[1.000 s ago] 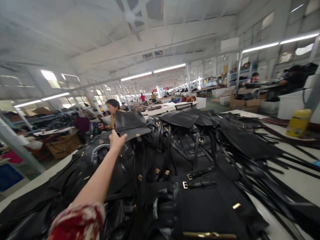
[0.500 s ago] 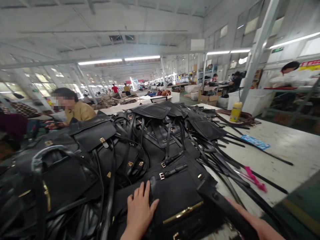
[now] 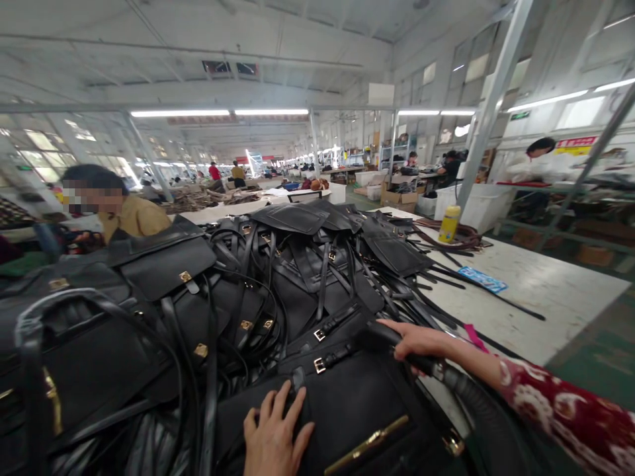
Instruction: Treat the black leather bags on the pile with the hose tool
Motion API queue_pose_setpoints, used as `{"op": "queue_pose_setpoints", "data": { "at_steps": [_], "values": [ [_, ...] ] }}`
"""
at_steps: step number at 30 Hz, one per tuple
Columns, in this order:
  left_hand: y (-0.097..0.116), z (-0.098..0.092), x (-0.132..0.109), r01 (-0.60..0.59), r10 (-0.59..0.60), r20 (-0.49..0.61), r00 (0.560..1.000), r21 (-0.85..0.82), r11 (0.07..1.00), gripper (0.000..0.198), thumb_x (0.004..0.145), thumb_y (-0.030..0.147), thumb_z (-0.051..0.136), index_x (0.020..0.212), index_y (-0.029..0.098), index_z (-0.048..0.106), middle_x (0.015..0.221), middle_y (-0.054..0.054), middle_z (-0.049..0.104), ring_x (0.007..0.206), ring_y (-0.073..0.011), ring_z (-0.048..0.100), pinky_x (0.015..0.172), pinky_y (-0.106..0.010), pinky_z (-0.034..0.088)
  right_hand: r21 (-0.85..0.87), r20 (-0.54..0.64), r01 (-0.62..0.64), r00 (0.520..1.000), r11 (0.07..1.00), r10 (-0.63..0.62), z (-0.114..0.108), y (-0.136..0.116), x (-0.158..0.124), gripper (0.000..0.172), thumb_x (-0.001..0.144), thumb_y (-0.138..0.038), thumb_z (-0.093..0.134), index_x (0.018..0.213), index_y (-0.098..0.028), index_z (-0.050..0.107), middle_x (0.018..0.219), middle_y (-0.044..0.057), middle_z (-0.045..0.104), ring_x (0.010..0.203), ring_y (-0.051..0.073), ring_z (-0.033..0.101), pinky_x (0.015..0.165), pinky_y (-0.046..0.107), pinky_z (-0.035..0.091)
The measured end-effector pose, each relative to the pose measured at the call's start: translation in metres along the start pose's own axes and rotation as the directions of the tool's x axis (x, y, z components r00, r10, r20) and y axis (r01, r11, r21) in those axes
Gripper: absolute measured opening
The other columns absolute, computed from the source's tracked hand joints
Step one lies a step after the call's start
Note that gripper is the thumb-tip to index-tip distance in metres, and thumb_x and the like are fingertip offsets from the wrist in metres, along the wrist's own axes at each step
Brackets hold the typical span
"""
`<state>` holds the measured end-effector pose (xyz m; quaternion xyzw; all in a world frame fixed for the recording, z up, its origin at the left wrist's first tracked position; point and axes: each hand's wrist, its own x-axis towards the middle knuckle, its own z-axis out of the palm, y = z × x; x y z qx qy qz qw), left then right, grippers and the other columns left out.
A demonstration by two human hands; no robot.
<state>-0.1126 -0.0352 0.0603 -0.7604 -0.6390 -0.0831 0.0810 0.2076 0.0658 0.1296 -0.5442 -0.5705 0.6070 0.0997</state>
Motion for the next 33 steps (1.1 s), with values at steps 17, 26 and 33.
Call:
{"op": "queue_pose_setpoints", "data": {
  "at_steps": [17, 26, 33],
  "values": [
    [-0.014, 0.011, -0.008, -0.112, 0.106, -0.142, 0.984, -0.035, 0.993, 0.040, 0.075, 0.035, 0.051, 0.114, 0.044, 0.045, 0.123, -0.001, 0.050, 0.107, -0.0269, 0.045, 0.082, -0.048, 0.035, -0.100, 0.110, -0.014, 0.994, 0.995, 0.025, -0.019, 0.000, 0.002, 0.089, 0.055, -0.005, 0.052, 0.132, -0.031, 0.017, 0.065, -0.002, 0.058, 0.035, 0.014, 0.052, 0.032, 0.020, 0.038],
    [-0.007, 0.002, -0.017, -0.085, 0.072, -0.251, 0.965, -0.040, 0.996, 0.039, 0.069, 0.034, 0.058, 0.107, 0.037, 0.053, 0.111, -0.005, 0.050, 0.105, -0.0256, 0.043, 0.083, -0.044, 0.037, -0.148, 0.241, 0.205, 0.956, 0.967, -0.166, 0.059, -0.054, 0.011, 0.090, 0.057, -0.005, 0.052, 0.132, -0.034, 0.013, 0.056, -0.007, 0.053, 0.038, 0.013, 0.052, 0.032, 0.018, 0.041],
    [-0.003, -0.007, -0.014, -0.111, 0.091, -0.148, 0.985, -0.132, 0.985, 0.028, 0.075, 0.033, 0.052, 0.102, 0.035, 0.056, 0.088, -0.002, 0.053, 0.089, -0.0201, 0.048, 0.083, -0.045, 0.033, -0.244, 0.424, 0.172, 0.904, 0.954, -0.054, 0.102, -0.094, 0.046, 0.087, 0.058, -0.007, 0.054, 0.131, -0.035, 0.015, 0.061, -0.006, 0.055, 0.039, 0.013, 0.054, 0.037, 0.025, 0.047]
  ]
}}
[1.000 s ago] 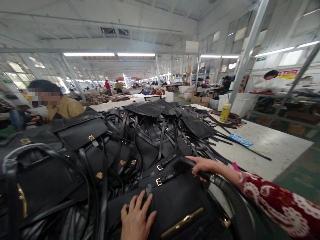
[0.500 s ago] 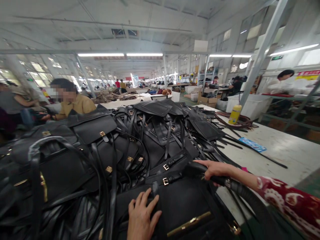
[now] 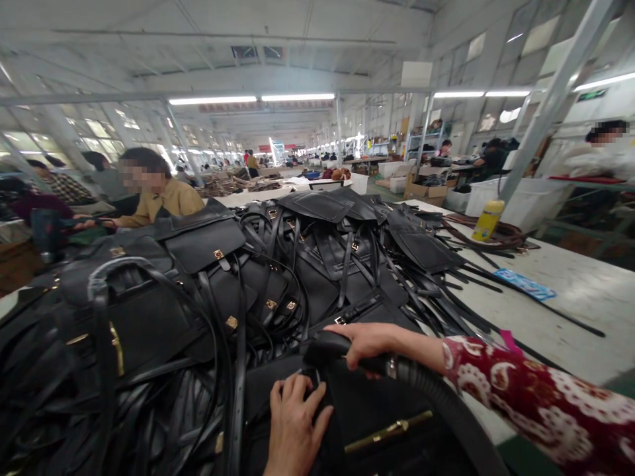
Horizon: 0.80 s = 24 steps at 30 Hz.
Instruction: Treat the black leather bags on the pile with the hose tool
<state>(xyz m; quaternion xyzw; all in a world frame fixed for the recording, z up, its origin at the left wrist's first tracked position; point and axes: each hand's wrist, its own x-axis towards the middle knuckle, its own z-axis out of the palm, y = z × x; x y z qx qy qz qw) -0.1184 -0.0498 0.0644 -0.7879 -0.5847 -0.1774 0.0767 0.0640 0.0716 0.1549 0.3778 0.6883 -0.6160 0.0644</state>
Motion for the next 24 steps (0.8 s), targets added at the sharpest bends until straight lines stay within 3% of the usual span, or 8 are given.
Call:
{"op": "queue_pose_setpoints", "data": {
  "at_steps": [3, 6, 11, 14, 17, 20, 24],
  "values": [
    [0.003, -0.002, 0.005, 0.048, -0.048, 0.025, 0.999, 0.001, 0.999, 0.027, 0.074, 0.032, 0.054, 0.100, 0.033, 0.058, 0.088, -0.003, 0.054, 0.090, -0.0213, 0.046, 0.082, -0.044, 0.032, -0.073, -0.057, 0.045, 0.997, 0.996, -0.049, 0.000, -0.014, 0.018, 0.087, 0.056, -0.011, 0.060, 0.130, -0.035, 0.022, 0.076, -0.003, 0.057, 0.038, 0.011, 0.052, 0.039, 0.025, 0.047],
    [0.004, -0.004, 0.017, 0.107, -0.108, 0.042, 0.993, 0.015, 0.994, 0.025, 0.072, 0.032, 0.056, 0.096, 0.031, 0.061, 0.085, -0.003, 0.054, 0.088, -0.0212, 0.046, 0.080, -0.042, 0.032, -0.144, -0.186, 0.105, 0.974, 0.984, -0.131, -0.003, -0.020, 0.017, 0.084, 0.056, -0.016, 0.062, 0.130, -0.032, 0.025, 0.088, 0.001, 0.056, 0.042, 0.010, 0.052, 0.041, 0.024, 0.046],
    [-0.009, 0.001, 0.041, 0.184, -0.185, 0.032, 0.982, 0.028, 0.982, 0.025, 0.070, 0.035, 0.059, 0.094, 0.031, 0.061, 0.086, -0.002, 0.053, 0.091, -0.0214, 0.044, 0.082, -0.041, 0.030, -0.171, -0.323, 0.123, 0.930, 0.977, -0.174, -0.004, 0.001, -0.039, 0.081, 0.063, -0.014, 0.053, 0.132, -0.032, 0.016, 0.079, -0.001, 0.054, 0.044, 0.010, 0.051, 0.040, 0.021, 0.043],
    [-0.015, 0.007, 0.047, 0.190, -0.190, 0.046, 0.981, 0.004, 0.982, 0.026, 0.069, 0.038, 0.059, 0.094, 0.032, 0.061, 0.087, -0.001, 0.053, 0.091, -0.0205, 0.043, 0.081, -0.039, 0.030, -0.164, -0.264, 0.087, 0.956, 0.983, -0.129, 0.018, 0.031, -0.080, 0.082, 0.060, -0.012, 0.055, 0.132, -0.033, 0.020, 0.075, -0.003, 0.055, 0.043, 0.011, 0.051, 0.039, 0.019, 0.041],
    [-0.014, 0.009, 0.045, 0.200, -0.200, 0.051, 0.978, 0.006, 0.980, 0.029, 0.069, 0.040, 0.058, 0.097, 0.032, 0.059, 0.088, -0.001, 0.052, 0.090, -0.0197, 0.043, 0.080, -0.037, 0.031, -0.243, -0.183, 0.056, 0.978, 0.968, -0.102, 0.053, 0.056, -0.102, 0.084, 0.055, -0.016, 0.062, 0.128, -0.038, 0.027, 0.080, -0.003, 0.056, 0.047, 0.012, 0.054, 0.039, 0.017, 0.037],
    [-0.010, 0.007, 0.042, 0.214, -0.215, 0.050, 0.975, 0.016, 0.977, 0.030, 0.071, 0.039, 0.057, 0.100, 0.033, 0.058, 0.089, -0.001, 0.051, 0.090, -0.0192, 0.043, 0.079, -0.036, 0.031, -0.400, -0.190, 0.028, 0.975, 0.916, -0.113, 0.082, 0.062, -0.102, 0.084, 0.053, -0.026, 0.067, 0.127, -0.040, 0.029, 0.081, -0.001, 0.056, 0.059, 0.018, 0.057, 0.041, 0.019, 0.035],
    [-0.008, 0.005, 0.043, 0.216, -0.217, 0.055, 0.975, 0.013, 0.976, 0.029, 0.071, 0.039, 0.056, 0.099, 0.033, 0.059, 0.089, -0.001, 0.052, 0.088, -0.0185, 0.045, 0.079, -0.035, 0.032, -0.520, -0.210, 0.070, 0.955, 0.851, -0.207, 0.102, 0.046, -0.083, 0.084, 0.056, -0.024, 0.060, 0.130, -0.037, 0.022, 0.088, 0.005, 0.059, 0.072, 0.026, 0.060, 0.051, 0.024, 0.039]
  ]
}}
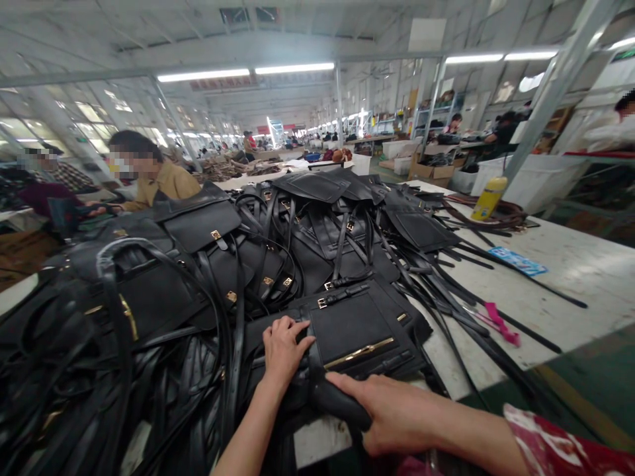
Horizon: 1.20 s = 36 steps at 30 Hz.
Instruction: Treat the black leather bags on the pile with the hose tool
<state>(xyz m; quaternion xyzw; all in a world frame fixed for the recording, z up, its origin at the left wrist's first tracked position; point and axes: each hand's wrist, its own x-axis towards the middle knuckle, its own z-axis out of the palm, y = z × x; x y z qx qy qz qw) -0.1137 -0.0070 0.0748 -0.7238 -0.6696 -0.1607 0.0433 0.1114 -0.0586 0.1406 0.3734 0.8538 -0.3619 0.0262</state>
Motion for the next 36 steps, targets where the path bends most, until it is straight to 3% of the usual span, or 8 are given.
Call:
{"op": "queue_pose_setpoints", "data": {
  "at_steps": [5, 10, 13, 15, 19, 25, 31, 36],
  "values": [
    [-0.008, 0.000, 0.006, 0.003, -0.002, 0.034, 0.999, -0.031, 1.000, 0.029, 0.072, 0.041, 0.053, 0.099, 0.034, 0.059, 0.087, -0.001, 0.054, 0.086, -0.0185, 0.047, 0.075, -0.034, 0.033, -0.010, -0.120, 0.072, 0.990, 0.997, -0.073, 0.015, -0.015, 0.018, 0.085, 0.057, -0.030, 0.060, 0.132, -0.031, 0.019, 0.094, 0.009, 0.061, 0.080, 0.031, 0.059, 0.057, 0.029, 0.041],
    [-0.004, -0.001, 0.013, 0.037, -0.037, 0.056, 0.998, 0.015, 0.999, 0.026, 0.071, 0.036, 0.053, 0.095, 0.031, 0.061, 0.089, -0.002, 0.056, 0.089, -0.0215, 0.048, 0.081, -0.042, 0.031, 0.293, -0.216, 0.016, 0.975, 0.956, 0.050, 0.018, 0.010, -0.029, 0.078, 0.056, -0.022, 0.061, 0.127, -0.035, 0.031, 0.083, -0.002, 0.061, 0.071, 0.021, 0.059, 0.052, 0.021, 0.040],
    [0.026, -0.001, 0.007, -0.006, 0.006, 0.006, 1.000, 0.014, 1.000, 0.027, 0.071, 0.025, 0.052, 0.096, 0.024, 0.061, 0.100, -0.007, 0.055, 0.100, -0.0248, 0.046, 0.085, -0.046, 0.030, 0.559, -0.260, -0.100, 0.922, 0.823, 0.289, 0.012, 0.042, -0.081, 0.081, 0.057, -0.012, 0.054, 0.131, -0.031, 0.026, 0.077, -0.004, 0.058, 0.062, 0.014, 0.056, 0.049, 0.017, 0.039],
    [0.057, 0.005, -0.005, -0.156, 0.156, -0.015, 0.988, -0.080, 0.984, 0.030, 0.073, 0.022, 0.049, 0.102, 0.022, 0.057, 0.109, -0.008, 0.052, 0.108, -0.0243, 0.042, 0.090, -0.046, 0.029, 0.710, -0.200, -0.182, 0.875, 0.681, 0.441, 0.008, 0.063, -0.112, 0.083, 0.060, -0.010, 0.046, 0.135, -0.027, 0.014, 0.061, -0.006, 0.053, 0.043, 0.010, 0.047, 0.039, 0.016, 0.036],
    [0.112, 0.031, -0.037, -0.366, 0.382, 0.021, 0.924, -0.235, 0.900, 0.042, 0.071, 0.019, 0.051, 0.113, 0.025, 0.048, 0.119, -0.007, 0.048, 0.117, -0.0244, 0.036, 0.098, -0.050, 0.025, 0.718, -0.107, -0.324, 0.823, 0.616, 0.558, 0.004, 0.091, -0.145, 0.087, 0.060, -0.008, 0.043, 0.136, -0.025, 0.006, 0.048, -0.008, 0.051, 0.035, 0.010, 0.046, 0.034, 0.015, 0.036],
    [0.123, 0.062, -0.053, -0.364, 0.368, -0.010, 0.930, -0.187, 0.913, 0.044, 0.073, 0.017, 0.047, 0.117, 0.019, 0.044, 0.128, -0.009, 0.041, 0.120, -0.0243, 0.035, 0.098, -0.048, 0.031, 0.667, -0.081, -0.303, 0.878, 0.680, 0.471, 0.004, 0.094, -0.100, 0.087, 0.056, -0.005, 0.048, 0.134, -0.030, 0.018, 0.047, -0.009, 0.051, 0.033, 0.010, 0.046, 0.030, 0.014, 0.035],
    [0.118, 0.055, -0.052, -0.321, 0.327, -0.005, 0.945, -0.205, 0.925, 0.043, 0.072, 0.016, 0.048, 0.115, 0.018, 0.046, 0.127, -0.011, 0.043, 0.119, -0.0245, 0.035, 0.098, -0.049, 0.032, 0.674, -0.347, -0.160, 0.794, 0.721, 0.500, -0.001, 0.093, -0.076, 0.082, 0.067, -0.009, 0.046, 0.136, -0.022, 0.005, 0.042, -0.009, 0.049, 0.035, 0.010, 0.048, 0.034, 0.015, 0.039],
    [0.125, 0.053, -0.051, -0.291, 0.308, 0.056, 0.950, -0.205, 0.934, 0.043, 0.074, 0.024, 0.047, 0.116, 0.018, 0.046, 0.130, -0.010, 0.042, 0.121, -0.0246, 0.034, 0.099, -0.048, 0.031, 0.722, -0.093, -0.260, 0.882, 0.641, 0.463, 0.002, 0.098, -0.077, 0.084, 0.063, -0.006, 0.045, 0.135, -0.027, 0.009, 0.041, -0.010, 0.049, 0.031, 0.011, 0.045, 0.029, 0.015, 0.036]
  ]
}}
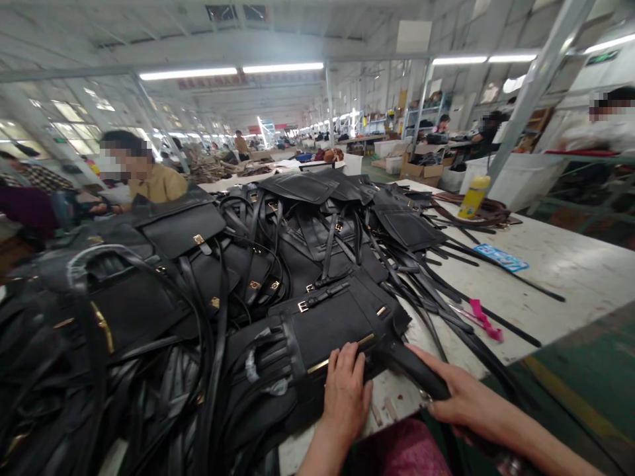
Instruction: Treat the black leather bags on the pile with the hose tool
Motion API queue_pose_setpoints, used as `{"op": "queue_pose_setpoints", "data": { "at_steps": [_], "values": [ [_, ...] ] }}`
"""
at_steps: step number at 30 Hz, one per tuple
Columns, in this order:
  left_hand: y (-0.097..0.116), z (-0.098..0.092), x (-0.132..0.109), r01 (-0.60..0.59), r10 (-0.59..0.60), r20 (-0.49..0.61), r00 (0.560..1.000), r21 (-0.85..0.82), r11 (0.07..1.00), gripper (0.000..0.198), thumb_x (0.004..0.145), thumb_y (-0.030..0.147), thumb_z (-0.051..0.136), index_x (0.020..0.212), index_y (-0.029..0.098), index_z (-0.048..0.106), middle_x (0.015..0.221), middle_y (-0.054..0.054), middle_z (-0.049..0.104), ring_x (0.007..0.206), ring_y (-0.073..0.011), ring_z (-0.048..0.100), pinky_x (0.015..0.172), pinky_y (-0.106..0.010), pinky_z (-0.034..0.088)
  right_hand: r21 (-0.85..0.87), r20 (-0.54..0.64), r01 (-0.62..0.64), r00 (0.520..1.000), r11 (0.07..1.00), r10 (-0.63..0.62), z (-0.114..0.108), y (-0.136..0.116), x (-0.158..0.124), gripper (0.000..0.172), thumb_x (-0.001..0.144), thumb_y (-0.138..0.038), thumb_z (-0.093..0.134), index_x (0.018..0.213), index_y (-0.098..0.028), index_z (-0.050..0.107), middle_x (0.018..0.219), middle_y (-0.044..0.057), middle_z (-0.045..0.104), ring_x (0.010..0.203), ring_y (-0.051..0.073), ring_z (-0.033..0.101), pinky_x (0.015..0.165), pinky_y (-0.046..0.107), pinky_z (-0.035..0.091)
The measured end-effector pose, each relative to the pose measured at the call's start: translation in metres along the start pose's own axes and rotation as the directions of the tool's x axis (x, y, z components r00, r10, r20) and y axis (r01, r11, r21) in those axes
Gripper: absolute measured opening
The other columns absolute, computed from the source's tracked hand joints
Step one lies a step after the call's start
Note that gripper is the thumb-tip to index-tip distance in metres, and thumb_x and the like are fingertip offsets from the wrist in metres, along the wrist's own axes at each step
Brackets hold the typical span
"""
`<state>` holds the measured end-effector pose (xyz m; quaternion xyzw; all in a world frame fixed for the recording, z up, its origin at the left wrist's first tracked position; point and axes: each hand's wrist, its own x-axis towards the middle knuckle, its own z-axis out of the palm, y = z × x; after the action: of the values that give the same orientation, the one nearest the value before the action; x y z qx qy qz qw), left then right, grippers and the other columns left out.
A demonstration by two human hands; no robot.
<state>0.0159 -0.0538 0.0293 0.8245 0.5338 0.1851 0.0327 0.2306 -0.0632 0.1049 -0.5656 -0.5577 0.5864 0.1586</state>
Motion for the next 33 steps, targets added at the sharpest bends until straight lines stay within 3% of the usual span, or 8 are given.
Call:
{"op": "queue_pose_setpoints", "data": {
  "at_steps": [7, 11, 18, 21, 23, 26, 30, 33],
  "values": [
    [-0.036, -0.027, -0.042, -0.074, 0.061, 0.051, 0.997, 0.317, 0.945, 0.052, 0.073, 0.021, 0.046, 0.124, 0.021, 0.037, 0.131, -0.009, 0.042, 0.121, -0.0279, 0.033, 0.099, -0.053, 0.019, -0.028, -0.248, 0.270, 0.931, 0.962, -0.269, 0.012, -0.015, 0.026, 0.076, 0.067, -0.011, 0.050, 0.134, -0.029, 0.019, 0.066, -0.007, 0.056, 0.044, 0.009, 0.048, 0.043, 0.018, 0.039],
    [-0.061, -0.041, -0.065, -0.095, 0.112, -0.017, 0.994, 0.416, 0.904, 0.052, 0.073, 0.031, 0.049, 0.124, 0.021, 0.039, 0.131, -0.007, 0.042, 0.123, -0.0276, 0.030, 0.102, -0.050, 0.009, 0.060, -0.235, 0.266, 0.940, 0.962, -0.246, 0.007, -0.017, 0.008, 0.076, 0.067, -0.016, 0.052, 0.134, -0.026, 0.018, 0.078, -0.004, 0.059, 0.045, 0.010, 0.048, 0.043, 0.021, 0.040],
    [-0.057, -0.035, -0.056, -0.256, 0.305, -0.034, 0.952, 0.460, 0.850, 0.045, 0.072, 0.007, 0.040, 0.115, 0.019, 0.048, 0.122, -0.006, 0.051, 0.116, -0.0236, 0.041, 0.096, -0.043, 0.032, 0.045, -0.316, 0.149, 0.940, 0.988, -0.128, -0.008, 0.006, -0.031, 0.082, 0.068, -0.030, 0.056, 0.135, -0.026, 0.009, 0.076, -0.002, 0.063, 0.044, 0.014, 0.051, 0.043, 0.024, 0.044],
    [-0.056, -0.032, -0.055, -0.286, 0.361, -0.110, 0.926, 0.419, 0.861, 0.038, 0.075, 0.005, 0.036, 0.107, 0.015, 0.054, 0.113, -0.008, 0.058, 0.112, -0.0212, 0.045, 0.092, -0.038, 0.041, 0.028, -0.340, 0.089, 0.938, 0.996, -0.074, -0.014, 0.018, -0.043, 0.084, 0.069, -0.034, 0.056, 0.135, -0.026, 0.005, 0.055, -0.005, 0.059, 0.041, 0.016, 0.051, 0.040, 0.023, 0.042],
    [-0.055, -0.029, -0.057, -0.282, 0.367, -0.141, 0.919, 0.414, 0.866, 0.033, 0.077, 0.006, 0.037, 0.104, 0.011, 0.055, 0.108, -0.010, 0.060, 0.110, -0.0222, 0.047, 0.089, -0.039, 0.045, 0.015, -0.305, 0.084, 0.949, 0.996, -0.076, -0.014, 0.019, -0.047, 0.084, 0.070, -0.036, 0.054, 0.136, -0.024, 0.004, 0.046, -0.006, 0.054, 0.040, 0.017, 0.050, 0.039, 0.023, 0.040],
    [-0.054, -0.023, -0.061, -0.262, 0.345, -0.155, 0.926, 0.395, 0.881, 0.033, 0.077, 0.005, 0.037, 0.104, 0.010, 0.055, 0.111, -0.012, 0.058, 0.113, -0.0237, 0.045, 0.089, -0.041, 0.046, -0.003, -0.181, 0.176, 0.968, 0.984, -0.173, -0.005, 0.004, -0.045, 0.081, 0.070, -0.031, 0.053, 0.136, -0.022, 0.008, 0.064, -0.002, 0.061, 0.046, 0.016, 0.052, 0.041, 0.022, 0.040],
    [-0.052, -0.015, -0.065, -0.187, 0.237, -0.155, 0.959, 0.283, 0.941, 0.041, 0.075, 0.000, 0.035, 0.112, 0.012, 0.049, 0.118, -0.012, 0.053, 0.120, -0.0223, 0.037, 0.094, -0.043, 0.042, -0.078, 0.077, 0.323, 0.945, 0.943, -0.318, 0.028, -0.044, -0.017, 0.081, 0.062, -0.012, 0.049, 0.135, -0.024, 0.016, 0.074, -0.002, 0.061, 0.055, 0.015, 0.055, 0.048, 0.019, 0.041],
    [-0.052, -0.014, -0.067, -0.144, 0.171, -0.145, 0.975, 0.179, 0.973, 0.043, 0.075, 0.005, 0.039, 0.118, 0.012, 0.044, 0.121, -0.015, 0.050, 0.120, -0.0242, 0.037, 0.094, -0.046, 0.041, -0.231, 0.292, 0.368, 0.909, 0.901, -0.296, 0.059, -0.086, 0.022, 0.086, 0.058, -0.014, 0.053, 0.134, -0.028, 0.016, 0.075, -0.003, 0.060, 0.044, 0.012, 0.054, 0.040, 0.018, 0.039]
  ]
}}
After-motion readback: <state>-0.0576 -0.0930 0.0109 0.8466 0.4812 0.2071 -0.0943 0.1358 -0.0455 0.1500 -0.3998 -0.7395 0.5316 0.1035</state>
